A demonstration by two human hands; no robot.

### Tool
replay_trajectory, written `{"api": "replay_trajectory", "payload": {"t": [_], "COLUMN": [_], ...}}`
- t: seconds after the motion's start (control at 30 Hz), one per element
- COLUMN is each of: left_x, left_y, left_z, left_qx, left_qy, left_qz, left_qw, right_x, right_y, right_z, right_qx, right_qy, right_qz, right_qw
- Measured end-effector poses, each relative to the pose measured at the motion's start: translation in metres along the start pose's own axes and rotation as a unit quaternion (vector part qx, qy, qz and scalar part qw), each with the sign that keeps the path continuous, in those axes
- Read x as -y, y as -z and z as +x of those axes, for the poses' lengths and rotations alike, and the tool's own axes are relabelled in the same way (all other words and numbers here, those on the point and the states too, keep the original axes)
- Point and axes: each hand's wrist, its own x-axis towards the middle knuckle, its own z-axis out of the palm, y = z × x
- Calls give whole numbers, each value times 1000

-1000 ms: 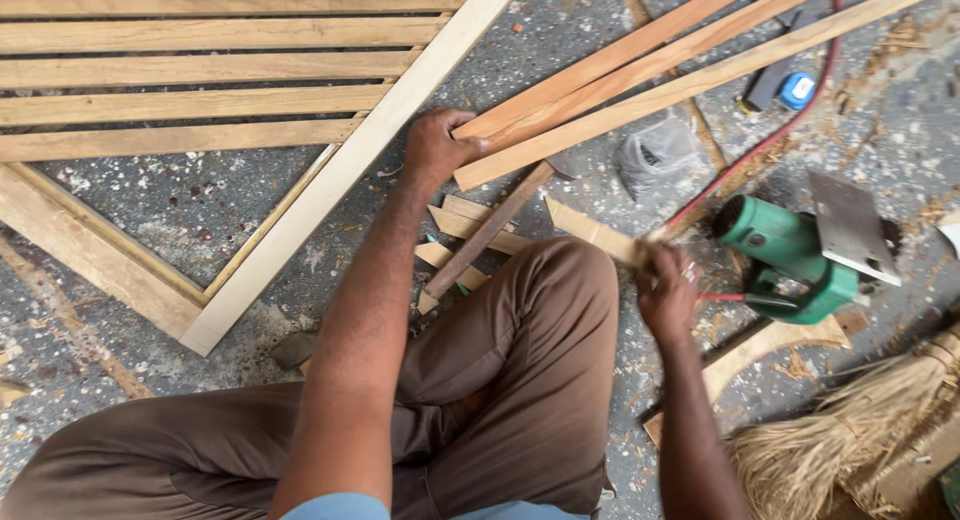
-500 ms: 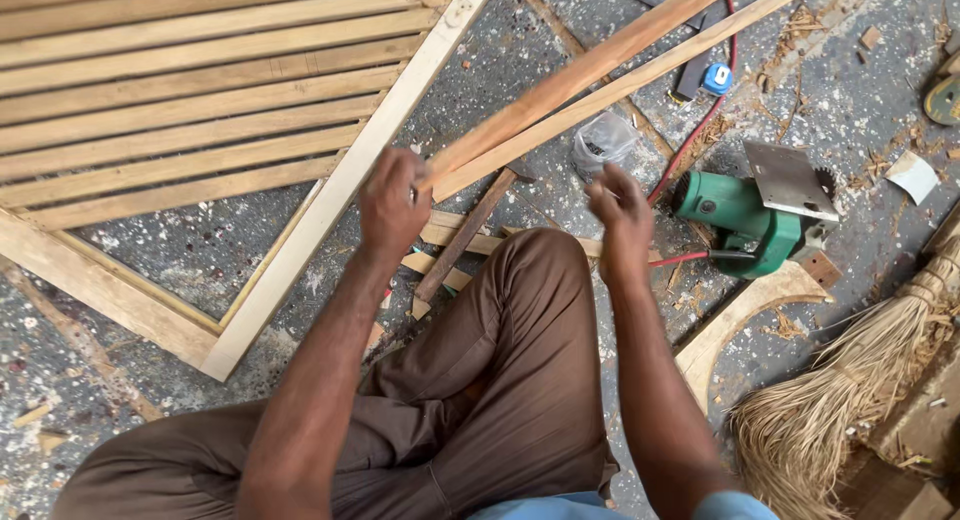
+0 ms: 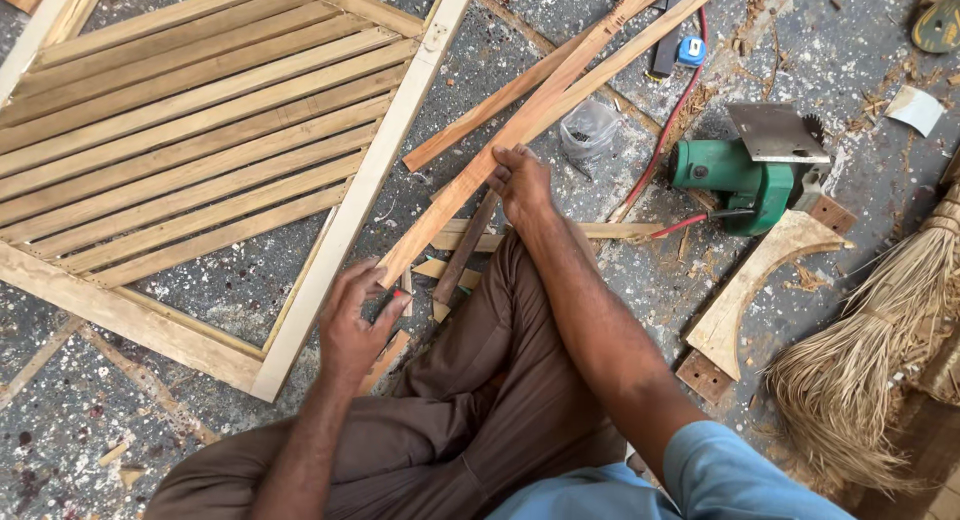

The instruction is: The person marks wooden slats with a pencil and then cuts them using a circular saw while sitting on the floor.

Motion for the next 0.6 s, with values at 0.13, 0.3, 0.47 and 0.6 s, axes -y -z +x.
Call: {"api": "replay_trajectory", "payload": {"t": [0.13,0.3,0.47,0.6], "left_x": [-11,-37,-47,-44], "left_y": [-16,-20,-25,-29], "left_z": [8,14,16,4], "left_qx": [-86,-133,-126,-145], "left_qy": [-31,-75,-92,50], "left_qz": [-84,-177,-128,-186], "left_qw": [992,972,979,971], "right_x": [29,54,60,48], "right_y": [-29,-47,-47,-37], "right_z": [-24,-53,-53,-41], "right_qx": [11,92,62,75], "right_qy": [72,145,120,110], "right_qz": [2,109,132,86], "right_qw": [997,979,982,987]}}
